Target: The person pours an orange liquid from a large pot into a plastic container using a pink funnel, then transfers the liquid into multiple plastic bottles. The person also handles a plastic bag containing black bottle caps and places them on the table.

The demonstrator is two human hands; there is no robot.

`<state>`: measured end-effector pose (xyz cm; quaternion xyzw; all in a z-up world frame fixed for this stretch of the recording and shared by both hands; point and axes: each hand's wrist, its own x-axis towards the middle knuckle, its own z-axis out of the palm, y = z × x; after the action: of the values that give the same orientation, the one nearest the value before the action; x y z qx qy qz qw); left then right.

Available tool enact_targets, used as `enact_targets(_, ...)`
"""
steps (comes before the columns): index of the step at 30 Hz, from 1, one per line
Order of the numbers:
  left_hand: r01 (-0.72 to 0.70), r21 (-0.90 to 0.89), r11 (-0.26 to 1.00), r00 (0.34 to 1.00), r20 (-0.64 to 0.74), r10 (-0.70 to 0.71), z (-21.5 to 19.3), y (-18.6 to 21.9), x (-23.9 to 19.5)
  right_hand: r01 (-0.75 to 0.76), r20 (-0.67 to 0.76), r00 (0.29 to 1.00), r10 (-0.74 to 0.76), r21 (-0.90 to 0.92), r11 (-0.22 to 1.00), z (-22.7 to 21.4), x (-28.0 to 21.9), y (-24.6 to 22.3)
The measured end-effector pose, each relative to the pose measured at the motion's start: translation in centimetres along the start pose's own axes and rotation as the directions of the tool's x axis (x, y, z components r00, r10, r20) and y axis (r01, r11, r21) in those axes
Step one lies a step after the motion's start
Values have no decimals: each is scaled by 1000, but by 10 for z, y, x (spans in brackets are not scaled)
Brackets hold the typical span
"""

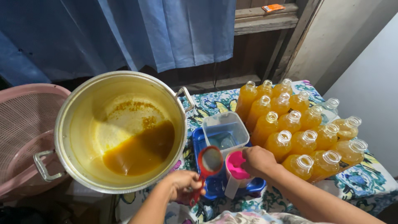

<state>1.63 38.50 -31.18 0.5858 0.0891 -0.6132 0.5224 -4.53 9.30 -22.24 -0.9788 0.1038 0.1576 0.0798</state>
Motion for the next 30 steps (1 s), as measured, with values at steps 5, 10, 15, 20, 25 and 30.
enact_targets(5, 166, 20, 986, 976, -148, -161, -8, -54, 21, 202, 153, 968, -199, -7, 979, 13, 8, -9)
enact_targets(10, 65, 87, 994, 963, -266, -39, 2, -67, 73, 179, 225, 957, -184, 42, 983, 30, 1, -22)
enact_targets(15, 88, 324, 942, 882, -464, 77, 31, -41, 78, 89, 87, 991, -100, 125, 988, 33, -15, -35)
enact_targets(20, 242, 705, 667, 667, -620, 413, 66, 15, 34, 74, -76, 995, -66, 111, 991, 22, -34, -41)
enact_targets(25, -127, 661, 740, 610, -536, 584, 109, 44, 15, -16, 2, 1000, 16, 211, 977, 29, -39, -39)
enact_targets(30, -275, 495, 825, 705, -479, 522, 130, 58, 29, 107, -34, 994, -101, 336, 936, 52, -34, -30)
